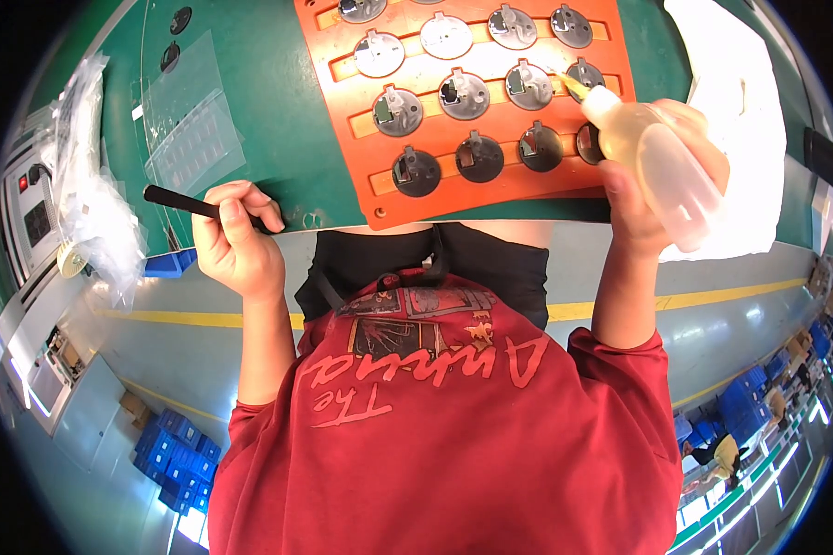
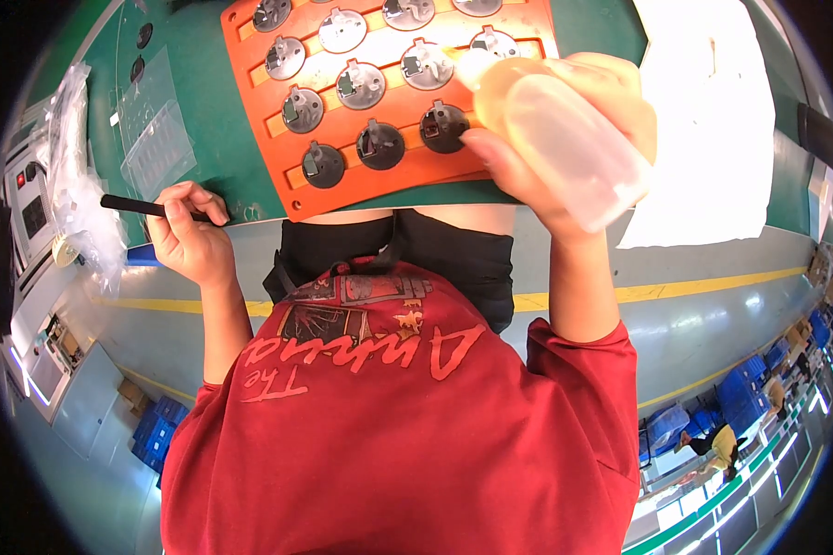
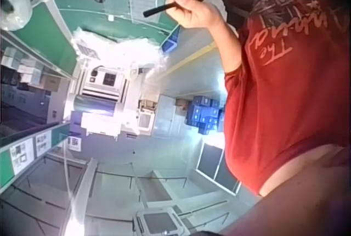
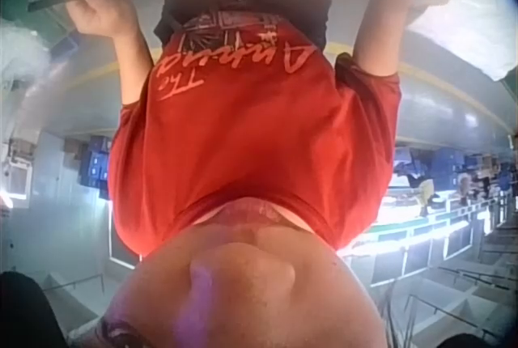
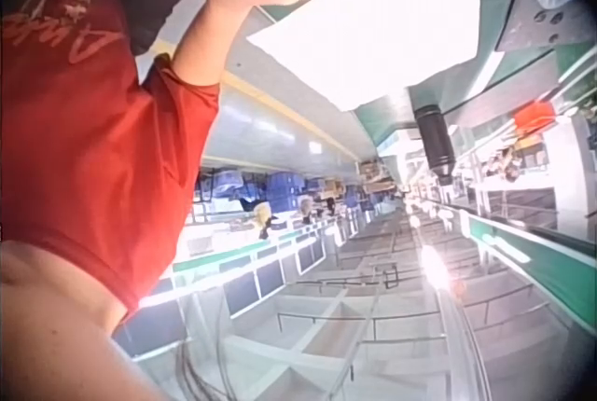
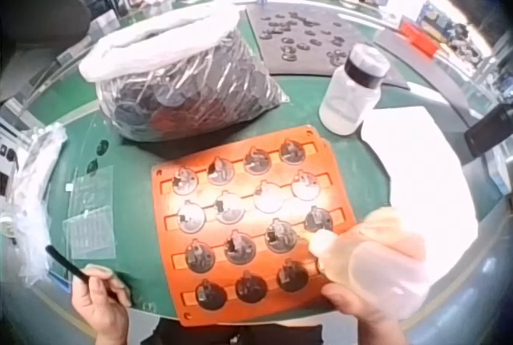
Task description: The person applies adhesive liquid from a squeeze bottle to circular electronic components held in a tray, using tweezers to precisely position the components.
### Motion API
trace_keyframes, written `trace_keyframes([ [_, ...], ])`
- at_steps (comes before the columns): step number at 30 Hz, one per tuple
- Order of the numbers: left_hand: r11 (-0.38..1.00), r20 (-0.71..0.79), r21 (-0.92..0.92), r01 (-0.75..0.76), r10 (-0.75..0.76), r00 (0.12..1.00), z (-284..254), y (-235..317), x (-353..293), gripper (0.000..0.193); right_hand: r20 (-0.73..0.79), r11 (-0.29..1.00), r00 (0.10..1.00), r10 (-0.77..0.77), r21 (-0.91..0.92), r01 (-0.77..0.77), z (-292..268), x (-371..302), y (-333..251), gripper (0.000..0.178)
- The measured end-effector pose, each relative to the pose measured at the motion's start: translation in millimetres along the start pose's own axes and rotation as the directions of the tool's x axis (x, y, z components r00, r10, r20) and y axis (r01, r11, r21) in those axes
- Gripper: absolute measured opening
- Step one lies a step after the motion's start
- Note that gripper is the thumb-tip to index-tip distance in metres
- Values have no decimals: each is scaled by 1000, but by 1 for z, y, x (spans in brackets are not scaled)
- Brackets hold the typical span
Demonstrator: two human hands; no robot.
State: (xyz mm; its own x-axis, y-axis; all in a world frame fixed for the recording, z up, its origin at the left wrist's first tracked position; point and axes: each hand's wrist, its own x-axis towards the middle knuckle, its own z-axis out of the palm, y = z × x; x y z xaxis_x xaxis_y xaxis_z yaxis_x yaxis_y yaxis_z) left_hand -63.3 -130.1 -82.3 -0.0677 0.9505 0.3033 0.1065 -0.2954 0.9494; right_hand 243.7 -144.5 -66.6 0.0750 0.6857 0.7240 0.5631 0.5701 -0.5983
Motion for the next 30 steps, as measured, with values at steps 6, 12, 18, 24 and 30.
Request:
trace_keyframes([
  [6, 1000, -4, 14, 8, -8, 1000, 2, 2, 0, 15, -301, 993, 950, 81, 110, -50, 4, -4, 1, 40],
  [12, 1000, -8, 25, 10, -9, 1000, 2, 2, 1, 15, -217, 997, 975, 52, -51, -65, 0, -3, 2, 39],
  [18, 1000, -3, 17, 6, -6, 1000, 3, 2, 1, 14, -177, 993, 980, 91, -57, -102, 2, -1, -3, 38],
  [24, 999, -7, 43, 14, -13, 1000, 2, 4, -1, 15, -103, 991, 992, 78, -101, -88, -2, -4, -2, 40],
  [30, 1000, -10, 18, 14, -14, 1000, 3, 4, -1, 15, -50, 986, 992, 117, -118, -122, -6, -2, -5, 40],
])
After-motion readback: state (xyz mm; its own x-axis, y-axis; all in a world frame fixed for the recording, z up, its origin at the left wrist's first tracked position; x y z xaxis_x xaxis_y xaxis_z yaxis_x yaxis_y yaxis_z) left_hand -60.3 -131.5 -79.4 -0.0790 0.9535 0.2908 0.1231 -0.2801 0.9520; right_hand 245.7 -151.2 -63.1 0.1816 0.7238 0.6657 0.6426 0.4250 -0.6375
